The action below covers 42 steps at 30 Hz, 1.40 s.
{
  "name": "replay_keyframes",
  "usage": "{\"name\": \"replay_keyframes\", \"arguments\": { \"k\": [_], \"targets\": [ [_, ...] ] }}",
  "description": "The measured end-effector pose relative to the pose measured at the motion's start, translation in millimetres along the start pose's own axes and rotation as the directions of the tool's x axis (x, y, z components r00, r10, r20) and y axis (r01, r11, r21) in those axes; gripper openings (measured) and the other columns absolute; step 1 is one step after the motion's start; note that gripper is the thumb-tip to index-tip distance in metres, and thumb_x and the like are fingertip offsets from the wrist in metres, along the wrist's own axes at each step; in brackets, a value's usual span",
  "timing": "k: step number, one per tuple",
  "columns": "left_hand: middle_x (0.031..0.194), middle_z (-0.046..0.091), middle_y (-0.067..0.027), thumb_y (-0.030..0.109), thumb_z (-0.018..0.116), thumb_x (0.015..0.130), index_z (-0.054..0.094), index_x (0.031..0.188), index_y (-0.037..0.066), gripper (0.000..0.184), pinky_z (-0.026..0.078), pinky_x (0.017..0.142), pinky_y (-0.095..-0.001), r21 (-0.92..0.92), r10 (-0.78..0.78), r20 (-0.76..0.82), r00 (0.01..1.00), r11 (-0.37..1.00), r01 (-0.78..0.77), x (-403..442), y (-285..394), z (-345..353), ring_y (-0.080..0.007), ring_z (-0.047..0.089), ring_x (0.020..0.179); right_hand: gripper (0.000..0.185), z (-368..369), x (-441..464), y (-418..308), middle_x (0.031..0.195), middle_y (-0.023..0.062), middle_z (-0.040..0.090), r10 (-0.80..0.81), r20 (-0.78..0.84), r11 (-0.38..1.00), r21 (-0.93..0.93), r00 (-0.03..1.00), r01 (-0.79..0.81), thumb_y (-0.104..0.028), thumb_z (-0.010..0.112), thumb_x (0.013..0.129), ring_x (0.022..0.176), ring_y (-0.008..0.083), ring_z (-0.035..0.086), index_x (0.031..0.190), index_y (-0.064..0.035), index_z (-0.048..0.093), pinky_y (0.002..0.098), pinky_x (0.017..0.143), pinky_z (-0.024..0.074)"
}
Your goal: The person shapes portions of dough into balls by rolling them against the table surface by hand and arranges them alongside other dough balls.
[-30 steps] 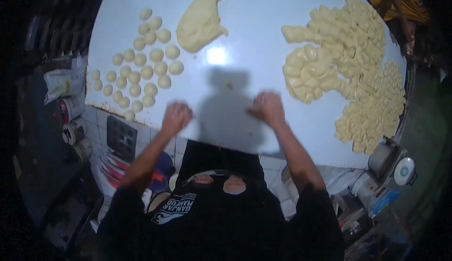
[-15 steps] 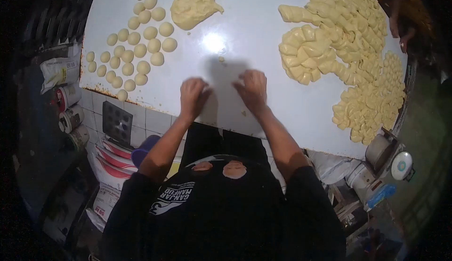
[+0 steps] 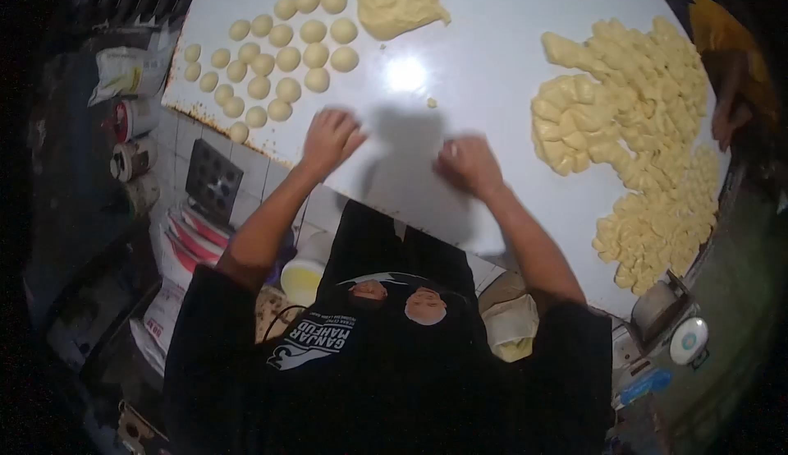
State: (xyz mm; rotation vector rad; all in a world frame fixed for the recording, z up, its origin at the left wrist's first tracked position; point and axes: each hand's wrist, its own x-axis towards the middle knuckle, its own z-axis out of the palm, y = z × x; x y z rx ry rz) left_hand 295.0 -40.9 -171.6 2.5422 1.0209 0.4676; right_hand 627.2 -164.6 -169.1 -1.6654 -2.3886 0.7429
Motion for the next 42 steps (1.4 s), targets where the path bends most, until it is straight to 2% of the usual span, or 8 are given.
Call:
{"name": "replay_keyframes", "arguments": {
  "k": [3,18,23,28,31,35,39,42],
  "targets": [
    [0.109,0.066,-0.0121,0.021,0.083,0.087,0.069,0.102,0.008,0.025,0.048,0.093,-0.0507,-0.155,-0.223,-0.265,0.938,0.970,0.187,36.7,51.8,29.0,-0.0360,0.061,0.110,0.025,0.4,58.9,-49.0,0.093,0.0079,0.063,0.255,-0.560,0.967,0.165,0.788,-0.196,-0.024,0.081,0.089,0.095,0.0328,0.062,0.090,-0.0110,0.060,0.0482,0.087,0.0469],
    [0.112,0.066,-0.0074,0.022,0.076,0.090,0.068,0.103,0.010,0.020,0.051,0.091,-0.0448,-0.069,-0.054,-0.227,0.972,0.997,0.039,-40.0,20.6,1.0,-0.0317,0.062,0.108,0.053,-9.0,-30.9,-46.2,0.139,0.0256,0.062,0.282,-0.186,0.958,0.106,0.941,-0.266,-0.005,0.073,0.092,0.130,0.0451,0.058,0.142,-0.0036,0.056,0.0526,0.112,0.0473],
    [0.117,0.066,-0.0098,0.020,0.075,0.092,0.071,0.111,0.009,0.023,0.051,0.098,-0.0446,-0.155,-0.222,-0.200,0.954,0.969,0.193,-31.9,29.4,-10.3,-0.0319,0.063,0.116,0.058,-111.5,169.2,-138.1,0.119,0.0245,0.070,0.178,0.198,0.984,-0.018,0.964,-0.178,-0.009,0.071,0.093,0.115,0.0459,0.065,0.147,-0.0052,0.052,0.0545,0.096,0.0542],
    [0.122,0.066,-0.0172,0.007,0.070,0.096,0.066,0.128,0.002,0.033,0.049,0.104,-0.0521,-0.439,-0.285,-0.305,0.909,0.889,0.131,-70.6,-30.8,-69.0,-0.0372,0.063,0.117,0.038,-84.9,420.2,-253.5,0.116,0.0196,0.071,-0.217,-0.567,0.846,0.297,0.795,0.442,-0.015,0.078,0.093,0.103,0.0411,0.067,0.127,-0.0027,0.067,0.0493,0.090,0.0545],
    [0.129,0.069,-0.0181,0.013,0.073,0.100,0.063,0.136,-0.001,0.040,0.047,0.115,-0.0439,-0.725,-0.773,-0.266,0.575,0.554,0.409,-70.6,-103.4,-132.6,-0.0335,0.063,0.128,0.037,-44.6,502.1,-256.5,0.115,0.0222,0.070,-0.284,-0.303,0.953,0.016,0.910,0.303,-0.020,0.080,0.091,0.104,0.0423,0.067,0.121,-0.0010,0.068,0.0496,0.093,0.0546],
    [0.123,0.071,-0.0172,0.008,0.073,0.101,0.066,0.135,-0.003,0.037,0.055,0.098,-0.0407,-0.469,-0.693,-0.639,0.334,0.695,0.545,-56.0,-230.5,-169.1,-0.0310,0.068,0.112,0.030,-43.2,357.1,-264.3,0.110,0.0143,0.070,-0.088,-0.231,0.956,0.254,0.969,0.147,-0.022,0.081,0.093,0.101,0.0347,0.070,0.115,-0.0037,0.070,0.0461,0.088,0.0572],
    [0.165,0.049,-0.0230,0.034,0.062,0.108,0.061,0.153,0.006,0.053,0.023,0.126,-0.0619,0.253,-0.497,-0.542,0.678,0.673,0.696,-54.0,-242.9,-158.9,-0.0496,0.038,0.152,0.027,-79.0,214.2,-140.5,0.116,0.0155,0.073,0.073,-0.243,0.945,0.328,0.967,0.011,-0.023,0.081,0.094,0.112,0.0331,0.072,0.115,-0.0086,0.073,0.0436,0.096,0.0581],
    [0.154,0.059,-0.0239,0.029,0.066,0.107,0.061,0.148,-0.003,0.051,0.045,0.115,-0.0540,-0.340,-0.551,-0.595,0.585,0.832,0.438,19.5,-107.0,-151.1,-0.0414,0.058,0.138,0.023,-167.4,203.5,-3.9,0.091,0.0151,0.074,0.601,-0.416,0.774,0.514,0.682,-0.369,-0.024,0.072,0.102,0.082,0.0290,0.072,0.104,-0.0020,0.069,0.0411,0.077,0.0575]
  ]
}}
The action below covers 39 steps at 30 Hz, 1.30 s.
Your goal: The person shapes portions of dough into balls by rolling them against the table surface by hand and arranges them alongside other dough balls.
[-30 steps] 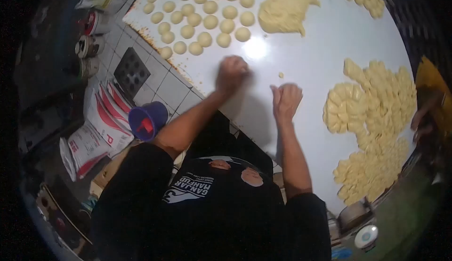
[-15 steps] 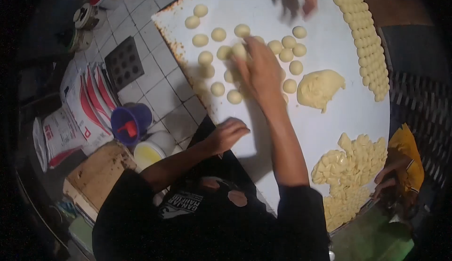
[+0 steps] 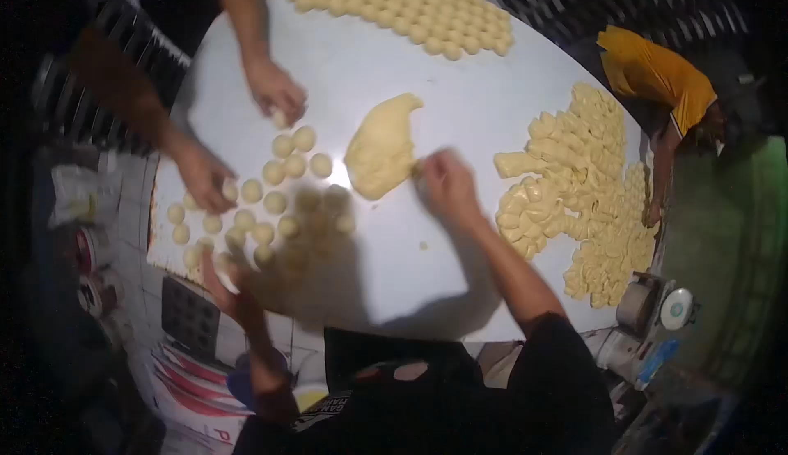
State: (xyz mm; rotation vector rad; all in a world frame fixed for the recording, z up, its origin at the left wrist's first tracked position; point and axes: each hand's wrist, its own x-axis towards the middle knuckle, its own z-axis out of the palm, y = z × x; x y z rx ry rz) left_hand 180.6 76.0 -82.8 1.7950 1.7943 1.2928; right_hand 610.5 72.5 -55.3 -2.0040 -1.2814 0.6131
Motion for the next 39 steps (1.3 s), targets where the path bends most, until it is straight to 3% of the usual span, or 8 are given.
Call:
{"name": "replay_keyframes", "arguments": {
  "k": [3,7,14,22,27,33,38,39],
  "targets": [
    [0.123,0.075,-0.0175,0.007,0.075,0.100,0.071,0.124,0.001,0.025,0.058,0.092,-0.0351,-0.488,0.296,0.288,0.910,0.864,-0.127,-7.3,161.0,123.9,-0.0245,0.072,0.114,0.033,-45.0,168.9,109.6,0.094,0.0143,0.072,0.112,-0.252,0.992,-0.031,0.961,-0.124,-0.029,0.077,0.097,0.084,0.0308,0.068,0.106,-0.0001,0.064,0.0419,0.078,0.0551],
    [0.121,0.068,-0.0234,0.000,0.066,0.099,0.065,0.127,0.000,0.028,0.058,0.085,-0.0457,-0.451,0.333,0.408,0.850,0.883,-0.130,61.2,246.1,294.4,-0.0396,0.071,0.097,0.037,-1.4,262.8,146.8,0.111,0.0176,0.068,-0.378,-0.477,0.921,-0.281,0.794,0.270,-0.025,0.081,0.093,0.099,0.0398,0.067,0.115,-0.0023,0.061,0.0501,0.089,0.0541],
    [0.127,0.065,-0.0203,0.006,0.066,0.100,0.066,0.121,0.008,0.021,0.056,0.083,-0.0563,-0.113,0.564,0.464,0.683,0.802,-0.586,124.3,227.5,531.6,-0.0461,0.069,0.100,0.035,-33.9,127.8,142.5,0.102,0.0198,0.065,-0.336,-0.325,0.928,0.044,0.884,0.369,-0.016,0.082,0.091,0.096,0.0424,0.066,0.114,-0.0019,0.061,0.0505,0.081,0.0553],
    [0.098,0.070,-0.0183,0.015,0.081,0.095,0.068,0.127,-0.001,0.038,0.055,0.065,-0.0395,-0.253,0.463,0.522,0.716,0.886,-0.388,-9.9,209.4,262.6,-0.0316,0.068,0.077,0.039,-61.6,-247.0,201.6,0.113,0.0131,0.065,-0.278,0.287,0.917,-0.205,0.917,0.342,-0.039,0.085,0.087,0.103,0.0350,0.066,0.106,-0.0116,0.067,0.0507,0.089,0.0545],
    [0.083,0.061,-0.0109,0.015,0.082,0.088,0.070,0.103,0.007,0.021,0.049,0.068,-0.0436,-0.128,0.431,0.736,0.523,0.847,-0.517,-154.2,96.3,115.8,-0.0318,0.061,0.074,0.035,-0.2,-153.3,140.3,0.112,0.0108,0.063,-0.180,-0.149,0.949,-0.288,0.972,0.131,-0.038,0.087,0.082,0.113,0.0328,0.059,0.094,-0.0116,0.067,0.0503,0.092,0.0489],
    [0.106,0.064,-0.0145,0.025,0.080,0.089,0.066,0.103,0.009,0.026,0.046,0.085,-0.0505,-0.104,0.511,0.707,0.489,0.759,-0.643,-146.3,45.5,127.6,-0.0357,0.060,0.097,0.037,-24.7,-243.4,194.4,0.108,0.0124,0.065,-0.231,0.222,0.934,-0.222,0.947,0.280,-0.042,0.084,0.086,0.108,0.0343,0.061,0.092,-0.0094,0.067,0.0521,0.097,0.0470],
    [0.104,0.066,-0.0125,0.021,0.077,0.090,0.066,0.101,0.010,0.019,0.047,0.087,-0.0498,0.071,0.267,0.829,0.492,0.821,-0.566,-203.0,75.2,141.7,-0.0344,0.062,0.097,0.032,58.2,-210.4,142.3,0.099,0.0108,0.068,-0.112,-0.230,0.907,-0.422,0.967,0.004,-0.037,0.087,0.085,0.095,0.0341,0.063,0.092,-0.0098,0.072,0.0526,0.088,0.0482],
    [0.101,0.064,-0.0122,0.021,0.079,0.088,0.065,0.099,0.009,0.021,0.046,0.083,-0.0503,-0.255,0.490,0.781,0.387,0.816,-0.519,-202.2,57.5,115.3,-0.0332,0.061,0.094,0.032,44.3,-226.2,151.1,0.099,0.0108,0.068,-0.129,-0.233,0.904,-0.427,0.964,0.018,-0.037,0.087,0.085,0.095,0.0341,0.063,0.092,-0.0098,0.072,0.0526,0.088,0.0482]
  ]
}}
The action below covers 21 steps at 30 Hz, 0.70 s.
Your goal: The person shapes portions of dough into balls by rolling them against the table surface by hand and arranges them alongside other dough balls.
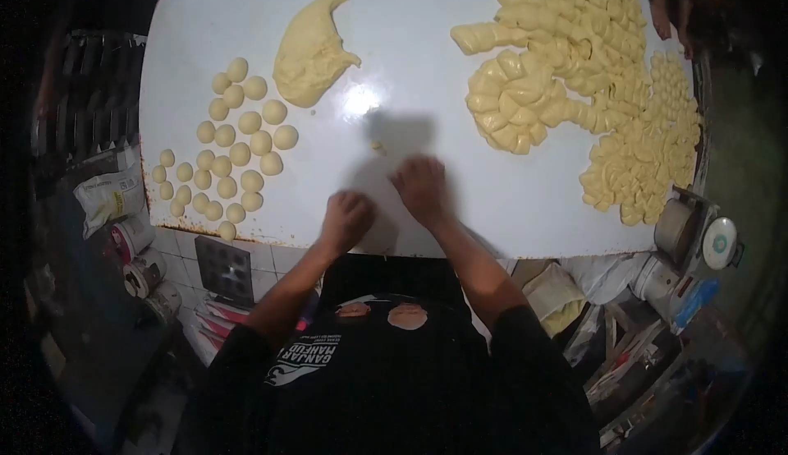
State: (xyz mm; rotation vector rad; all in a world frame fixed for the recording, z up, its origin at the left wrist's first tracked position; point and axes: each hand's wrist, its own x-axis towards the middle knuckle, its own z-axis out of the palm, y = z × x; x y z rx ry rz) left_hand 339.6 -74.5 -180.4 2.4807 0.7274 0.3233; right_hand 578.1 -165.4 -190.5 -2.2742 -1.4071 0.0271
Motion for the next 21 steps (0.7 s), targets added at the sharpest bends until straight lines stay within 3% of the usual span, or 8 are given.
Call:
{"name": "replay_keyframes", "arguments": {
  "k": [2,3,6,8,10,12,16,21],
  "targets": [
    [0.098,0.065,-0.0102,0.018,0.083,0.085,0.067,0.093,0.013,0.019,0.048,0.086,-0.0474,-0.169,0.178,0.077,0.981,0.972,-0.163,-13.3,-36.1,-35.5,-0.0325,0.062,0.092,0.034,-30.0,-19.7,44.6,0.098,0.0110,0.068,-0.171,0.370,0.953,0.299,0.913,0.057,-0.037,0.088,0.083,0.097,0.0347,0.063,0.093,-0.0089,0.072,0.0505,0.087,0.0477],
    [0.098,0.065,-0.0096,0.019,0.084,0.084,0.067,0.094,0.013,0.020,0.047,0.085,-0.0468,-0.014,0.133,0.006,0.991,0.991,-0.133,10.0,-43.6,-39.5,-0.0324,0.062,0.092,0.034,-56.7,31.2,30.7,0.101,0.0085,0.068,0.026,0.710,1.000,-0.030,0.704,-0.007,-0.037,0.088,0.083,0.101,0.0342,0.061,0.090,-0.0101,0.068,0.0480,0.089,0.0470],
    [0.098,0.065,-0.0096,0.022,0.082,0.086,0.066,0.094,0.013,0.020,0.046,0.081,-0.0469,-0.003,-0.137,-0.265,0.954,0.990,0.142,79.4,-5.4,-24.0,-0.0328,0.062,0.093,0.032,-17.0,67.5,13.4,0.095,0.0078,0.065,-0.066,-0.013,0.994,0.091,0.998,0.067,-0.036,0.088,0.083,0.100,0.0308,0.062,0.092,-0.0105,0.070,0.0470,0.089,0.0470],
    [0.097,0.065,-0.0106,0.017,0.081,0.086,0.066,0.094,0.012,0.018,0.046,0.081,-0.0487,0.127,-0.231,0.049,0.972,0.966,0.223,33.3,9.4,27.8,-0.0332,0.062,0.093,0.030,-9.0,15.5,11.6,0.095,0.0085,0.064,-0.178,0.036,0.983,0.055,0.983,0.176,-0.034,0.088,0.083,0.099,0.0305,0.062,0.091,-0.0104,0.071,0.0472,0.087,0.0467],
    [0.097,0.065,-0.0110,0.015,0.082,0.083,0.067,0.094,0.011,0.019,0.047,0.083,-0.0494,-0.168,0.060,-0.179,0.982,0.982,-0.091,-8.9,5.6,9.3,-0.0334,0.064,0.095,0.028,-23.7,7.9,23.6,0.094,0.0092,0.064,-0.295,0.050,0.955,0.011,0.954,0.295,-0.032,0.087,0.084,0.097,0.0301,0.061,0.091,-0.0103,0.071,0.0473,0.086,0.0464],
    [0.098,0.066,-0.0113,0.018,0.083,0.084,0.067,0.093,0.010,0.019,0.048,0.084,-0.0503,-0.204,-0.086,0.022,0.996,0.975,0.088,1.0,-41.7,-6.5,-0.0342,0.063,0.097,0.025,-52.5,24.5,62.3,0.096,0.0103,0.064,-0.225,0.497,0.974,0.122,0.838,0.190,-0.030,0.084,0.087,0.097,0.0315,0.060,0.088,-0.0096,0.070,0.0486,0.086,0.0458],
    [0.095,0.066,-0.0124,0.018,0.081,0.087,0.067,0.093,0.012,0.017,0.046,0.088,-0.0517,-0.053,-0.354,-0.343,0.870,0.932,0.358,80.2,14.8,2.1,-0.0367,0.062,0.098,0.025,-3.3,53.6,24.1,0.094,0.0121,0.065,-0.078,-0.065,0.994,0.070,0.995,0.082,-0.030,0.083,0.090,0.087,0.0350,0.062,0.089,-0.0085,0.069,0.0498,0.079,0.0482],
    [0.101,0.065,-0.0115,0.007,0.081,0.084,0.063,0.095,0.008,0.021,0.052,0.085,-0.0486,0.021,0.079,-0.215,0.973,0.997,-0.076,-4.8,-10.4,-3.5,-0.0348,0.063,0.101,0.021,-27.9,30.2,74.2,0.099,0.0126,0.065,-0.369,0.165,0.916,0.230,0.915,0.328,-0.023,0.081,0.093,0.092,0.0360,0.063,0.095,-0.0083,0.066,0.0516,0.084,0.0497]
  ]
}}
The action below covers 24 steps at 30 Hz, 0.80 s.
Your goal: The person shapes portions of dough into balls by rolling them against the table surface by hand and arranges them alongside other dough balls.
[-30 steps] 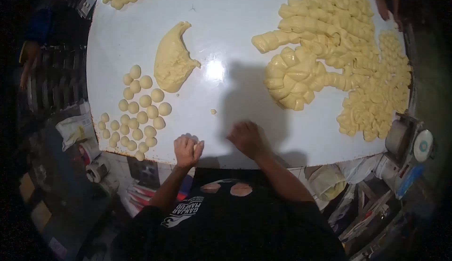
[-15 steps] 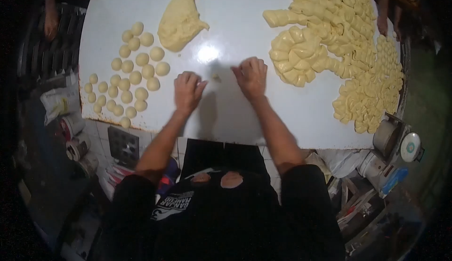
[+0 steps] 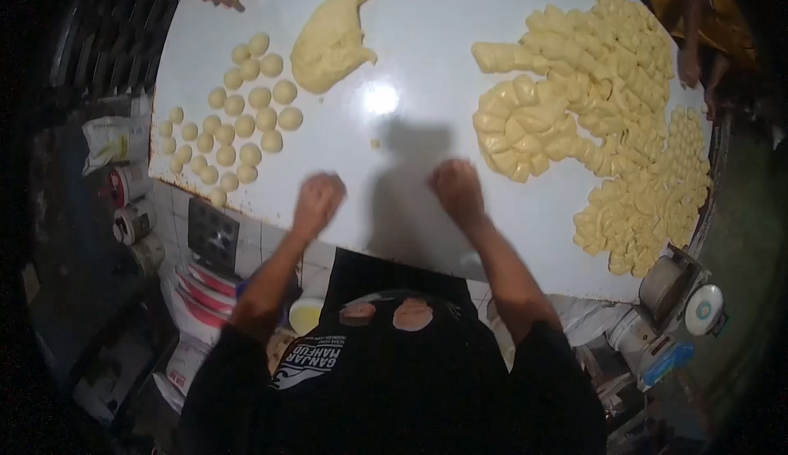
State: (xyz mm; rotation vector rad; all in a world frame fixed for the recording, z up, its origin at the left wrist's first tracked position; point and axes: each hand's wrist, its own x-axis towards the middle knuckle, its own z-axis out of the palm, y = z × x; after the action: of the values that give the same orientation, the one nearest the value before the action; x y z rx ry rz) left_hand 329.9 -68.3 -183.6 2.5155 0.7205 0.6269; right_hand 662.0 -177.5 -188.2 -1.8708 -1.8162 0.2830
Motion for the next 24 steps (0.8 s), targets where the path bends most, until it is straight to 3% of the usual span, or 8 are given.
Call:
{"name": "replay_keyframes", "arguments": {
  "k": [3,5,10,15,19,21,23,24],
  "targets": [
    [0.108,0.065,-0.0139,0.013,0.079,0.090,0.065,0.106,0.006,0.022,0.047,0.099,-0.0510,0.170,-0.487,-0.170,0.857,0.842,0.512,59.0,21.0,5.9,-0.0366,0.060,0.113,0.015,2.0,67.3,-38.6,0.106,0.0145,0.068,0.302,0.079,0.942,0.130,0.950,-0.310,-0.016,0.078,0.095,0.102,0.0370,0.066,0.099,-0.0055,0.067,0.0507,0.093,0.0520],
    [0.111,0.066,-0.0154,0.017,0.079,0.093,0.068,0.115,0.007,0.026,0.042,0.106,-0.0537,0.044,-0.517,-0.188,0.835,0.845,0.533,49.5,55.4,17.6,-0.0387,0.057,0.122,0.015,38.2,92.9,-54.8,0.108,0.0165,0.068,-0.246,-0.108,0.958,0.127,0.963,0.259,-0.014,0.075,0.096,0.105,0.0379,0.067,0.102,-0.0029,0.068,0.0480,0.094,0.0540],
    [0.106,0.069,-0.0200,0.009,0.071,0.100,0.070,0.115,0.000,0.017,0.056,0.087,-0.0481,-0.147,-0.451,-0.121,0.884,0.889,0.433,34.3,4.8,-20.5,-0.0411,0.067,0.099,0.019,-2.1,50.9,-91.7,0.105,0.0214,0.066,0.298,0.189,0.855,0.383,0.936,-0.350,-0.016,0.071,0.102,0.104,0.0422,0.066,0.111,-0.0003,0.064,0.0484,0.092,0.0548],
    [0.105,0.067,-0.0190,0.011,0.073,0.094,0.067,0.113,0.001,0.022,0.053,0.082,-0.0502,-0.028,-0.133,-0.418,0.898,0.991,0.134,221.0,-70.6,-46.7,-0.0406,0.064,0.098,0.021,-16.7,30.7,-107.7,0.105,0.0204,0.064,0.243,0.191,0.875,0.380,0.951,-0.300,-0.013,0.074,0.100,0.100,0.0435,0.066,0.111,-0.0018,0.060,0.0484,0.087,0.0549],
    [0.101,0.070,-0.0171,0.013,0.068,0.096,0.072,0.099,0.007,0.008,0.055,0.081,-0.0504,-0.094,-0.114,-0.057,0.992,0.990,0.109,160.7,-48.0,-47.9,-0.0391,0.068,0.097,0.020,-32.3,11.7,-112.9,0.106,0.0194,0.064,0.317,0.178,0.893,0.276,0.932,-0.357,-0.013,0.076,0.097,0.102,0.0415,0.067,0.109,-0.0036,0.063,0.0491,0.086,0.0554],
    [0.092,0.069,-0.0145,0.028,0.073,0.093,0.077,0.096,0.012,0.017,0.055,0.084,-0.0472,0.068,-0.380,0.538,0.752,0.909,0.411,66.6,-18.2,-9.6,-0.0307,0.068,0.091,0.017,-23.7,-12.8,-82.0,0.108,0.0177,0.065,0.015,0.161,0.973,0.227,0.987,-0.052,-0.016,0.075,0.097,0.105,0.0392,0.067,0.108,-0.0060,0.066,0.0490,0.087,0.0558],
    [0.105,0.067,-0.0114,0.032,0.076,0.090,0.074,0.105,0.011,0.026,0.052,0.091,-0.0463,0.033,-0.191,0.326,0.926,0.981,0.191,-9.6,-3.0,-4.6,-0.0292,0.065,0.100,0.018,-1.5,-19.4,-34.6,0.115,0.0108,0.068,-0.107,0.715,0.973,-0.068,0.691,0.221,-0.030,0.076,0.094,0.116,0.0332,0.068,0.103,-0.0137,0.075,0.0491,0.093,0.0547],
    [0.107,0.065,-0.0105,0.032,0.078,0.088,0.073,0.106,0.010,0.029,0.051,0.093,-0.0461,0.065,-0.090,0.279,0.956,0.995,0.075,-24.8,-3.4,-10.5,-0.0292,0.063,0.101,0.022,1.3,0.6,-27.6,0.110,0.0115,0.068,-0.092,0.504,0.982,-0.095,0.859,0.161,-0.033,0.078,0.092,0.110,0.0341,0.066,0.101,-0.0134,0.074,0.0495,0.092,0.0514]
  ]
}}
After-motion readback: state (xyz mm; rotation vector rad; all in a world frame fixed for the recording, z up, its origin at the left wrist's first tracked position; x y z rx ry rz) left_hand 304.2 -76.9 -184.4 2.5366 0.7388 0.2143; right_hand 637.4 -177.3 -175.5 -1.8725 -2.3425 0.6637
